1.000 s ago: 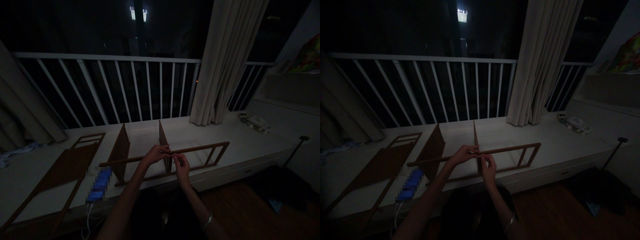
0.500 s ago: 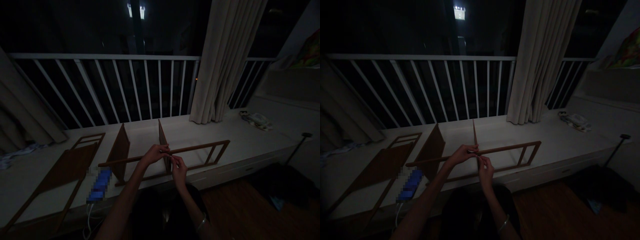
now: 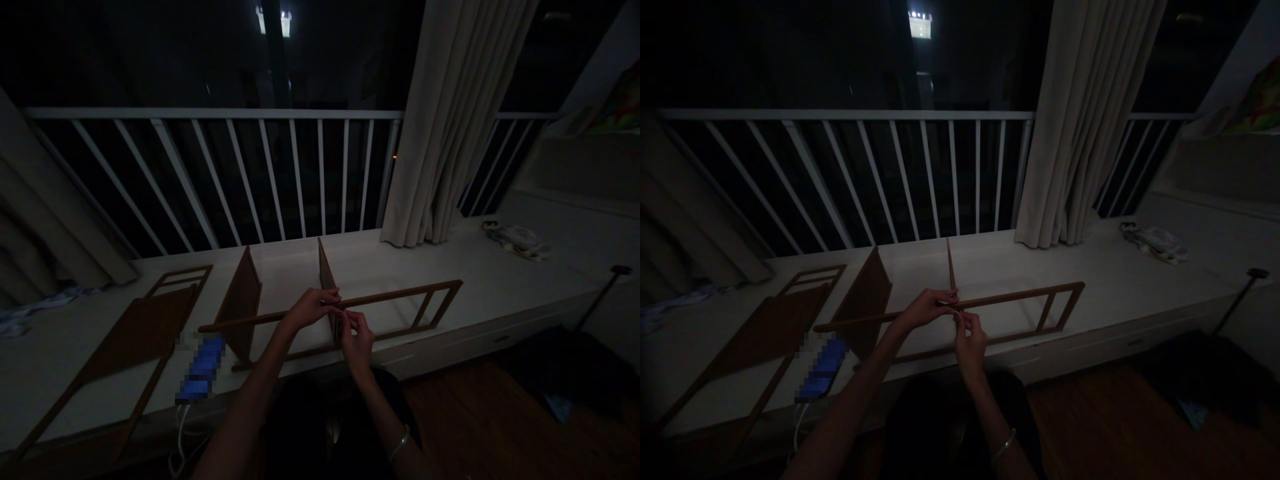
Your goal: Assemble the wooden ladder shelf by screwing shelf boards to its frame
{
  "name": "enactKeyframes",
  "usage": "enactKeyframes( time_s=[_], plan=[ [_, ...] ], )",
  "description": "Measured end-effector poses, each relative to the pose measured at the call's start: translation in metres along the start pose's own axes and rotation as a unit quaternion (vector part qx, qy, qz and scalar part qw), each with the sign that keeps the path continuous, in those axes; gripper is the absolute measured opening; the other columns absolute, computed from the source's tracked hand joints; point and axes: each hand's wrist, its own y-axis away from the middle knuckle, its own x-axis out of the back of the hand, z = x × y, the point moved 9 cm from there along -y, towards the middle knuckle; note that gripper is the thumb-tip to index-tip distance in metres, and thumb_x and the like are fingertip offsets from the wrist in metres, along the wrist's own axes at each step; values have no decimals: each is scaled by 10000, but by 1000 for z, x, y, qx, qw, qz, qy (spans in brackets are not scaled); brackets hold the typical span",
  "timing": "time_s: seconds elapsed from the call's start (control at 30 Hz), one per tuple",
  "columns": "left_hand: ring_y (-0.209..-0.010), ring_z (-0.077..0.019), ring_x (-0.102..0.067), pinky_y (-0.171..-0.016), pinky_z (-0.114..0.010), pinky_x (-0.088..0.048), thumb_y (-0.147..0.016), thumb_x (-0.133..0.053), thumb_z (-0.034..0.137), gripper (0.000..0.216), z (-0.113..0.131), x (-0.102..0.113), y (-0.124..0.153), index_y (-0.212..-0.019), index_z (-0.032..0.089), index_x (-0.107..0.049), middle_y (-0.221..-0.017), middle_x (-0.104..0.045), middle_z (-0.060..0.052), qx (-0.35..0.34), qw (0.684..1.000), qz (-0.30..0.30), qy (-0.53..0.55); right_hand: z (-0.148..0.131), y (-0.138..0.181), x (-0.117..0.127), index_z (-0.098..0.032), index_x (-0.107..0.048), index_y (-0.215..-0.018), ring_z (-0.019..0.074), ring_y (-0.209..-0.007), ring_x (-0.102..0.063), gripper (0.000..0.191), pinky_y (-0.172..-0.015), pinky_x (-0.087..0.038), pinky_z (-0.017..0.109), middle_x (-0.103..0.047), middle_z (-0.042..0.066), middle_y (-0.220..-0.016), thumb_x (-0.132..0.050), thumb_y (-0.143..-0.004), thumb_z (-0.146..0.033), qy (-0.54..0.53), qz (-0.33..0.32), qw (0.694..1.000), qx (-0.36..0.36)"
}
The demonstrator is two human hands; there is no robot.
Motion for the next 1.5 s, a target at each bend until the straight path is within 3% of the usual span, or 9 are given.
enactKeyframes(
  time_s=[0.43,0.57,0.73,1.13,1.3,1.4,1.5],
  plan=[
    [-1091,-214,-490,-810,-303,-465,-720,-552,323,289,4,4,0,-934,153,-645,-1085,-593,-100,-5,1000,5,-15,-2,6,-8,-168,-566,-881,170,-681,-633,203,-621,-470,271,-667,77,-791,-444,-815,-317,145,21,980,132],
    [-1083,-206,-497,-814,-303,-465,-733,-533,316,333,8,3,2,-1023,170,-603,-1106,-583,-82,-14,1000,2,-23,-7,8,-12,-171,-566,-885,173,-682,-634,212,-621,-468,271,-666,80,-777,-421,-825,-313,169,11,974,148],
    [-1090,-193,-492,-846,-291,-445,-745,-522,289,280,13,3,3,-979,179,-629,-1095,-591,-72,-39,999,-9,-32,-11,10,-13,-173,-557,-889,183,-701,-632,204,-617,-465,281,-663,87,-801,-403,-833,-294,193,7,968,163],
    [-972,-177,-571,-802,-243,-433,-759,-512,254,259,15,3,7,-990,222,-624,-1166,-541,-59,-65,992,-32,-107,-11,8,-10,-180,-550,-881,188,-696,-623,208,-610,-447,276,-658,84,-772,-378,-845,-292,211,-15,964,162],
    [-1080,-177,-499,-833,-237,-415,-763,-502,220,268,23,1,9,-1007,233,-612,-1136,-566,-42,-82,989,-38,-119,-15,6,-11,-185,-557,-838,175,-620,-616,212,-565,-430,256,-656,76,-718,-382,-839,-306,222,-22,962,160],
    [-1109,-167,-472,-859,-242,-407,-766,-497,245,284,22,-1,8,-1031,232,-598,-1087,-599,-36,-80,990,-38,-113,-14,4,-10,-195,-544,-830,175,-638,-623,206,-570,-442,257,-659,66,-735,-385,-831,-326,178,-39,975,128],
    [-1081,-176,-499,-860,-255,-418,-740,-525,285,327,16,0,7,-1056,225,-585,-1094,-594,-35,-70,991,-21,-108,-6,0,-9,-214,-515,-836,172,-666,-627,181,-591,-470,272,-664,43,-755,-424,-805,-367,64,-61,994,61]
  ],
)
